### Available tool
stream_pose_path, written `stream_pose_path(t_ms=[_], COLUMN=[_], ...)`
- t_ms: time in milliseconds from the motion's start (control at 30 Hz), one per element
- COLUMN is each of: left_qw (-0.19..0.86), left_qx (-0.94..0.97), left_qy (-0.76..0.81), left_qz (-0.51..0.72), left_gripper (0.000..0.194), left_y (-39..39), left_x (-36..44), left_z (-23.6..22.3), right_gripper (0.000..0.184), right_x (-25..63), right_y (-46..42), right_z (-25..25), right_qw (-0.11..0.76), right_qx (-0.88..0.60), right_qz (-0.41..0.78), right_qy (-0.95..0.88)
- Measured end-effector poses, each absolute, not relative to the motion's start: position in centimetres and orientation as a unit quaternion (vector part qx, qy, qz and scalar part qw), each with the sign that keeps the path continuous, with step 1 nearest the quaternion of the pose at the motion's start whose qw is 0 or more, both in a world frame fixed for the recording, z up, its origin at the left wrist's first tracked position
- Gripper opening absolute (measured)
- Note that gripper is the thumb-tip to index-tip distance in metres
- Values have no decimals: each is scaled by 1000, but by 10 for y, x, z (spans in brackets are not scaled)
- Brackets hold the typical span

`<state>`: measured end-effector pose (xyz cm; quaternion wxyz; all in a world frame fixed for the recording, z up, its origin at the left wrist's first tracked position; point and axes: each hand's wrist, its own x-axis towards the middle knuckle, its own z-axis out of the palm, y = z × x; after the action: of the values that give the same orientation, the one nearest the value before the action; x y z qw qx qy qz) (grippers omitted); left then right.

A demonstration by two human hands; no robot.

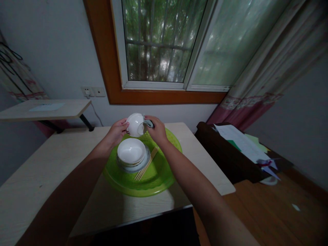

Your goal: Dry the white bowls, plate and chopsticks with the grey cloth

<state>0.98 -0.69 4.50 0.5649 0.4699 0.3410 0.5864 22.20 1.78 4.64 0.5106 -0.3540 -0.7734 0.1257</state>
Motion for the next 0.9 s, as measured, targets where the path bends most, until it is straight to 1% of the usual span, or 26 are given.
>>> stream_pose_path(t_ms=[133,267,333,433,533,600,767,833,900], left_qw=[567,559,554,549,544,547,557,552,550], left_qx=[464,459,460,464,461,456,456,455,453], left_qy=[337,328,323,326,334,338,323,322,330], left_qz=[591,607,615,614,616,616,615,620,619], left_gripper=[37,35,35,34,31,31,25,24,26], left_y=[-7,-4,-3,-2,-2,-2,-1,-1,-2], left_x=[10,8,7,7,8,8,9,9,10], left_z=[45,45,45,45,44,44,42,42,42], right_gripper=[39,45,43,34,28,29,37,36,34], right_x=[217,209,209,215,221,220,207,206,208], right_y=[4,-2,2,13,20,19,6,6,11], right_z=[50,50,48,44,42,41,42,42,40], right_qw=[478,435,447,500,525,521,450,468,514], right_qx=[-274,-192,-197,-259,-309,-296,-186,-190,-233], right_qz=[70,13,-2,-8,-8,-11,-16,0,31], right_qy=[-832,-880,-872,-827,-793,-801,-873,-863,-825])
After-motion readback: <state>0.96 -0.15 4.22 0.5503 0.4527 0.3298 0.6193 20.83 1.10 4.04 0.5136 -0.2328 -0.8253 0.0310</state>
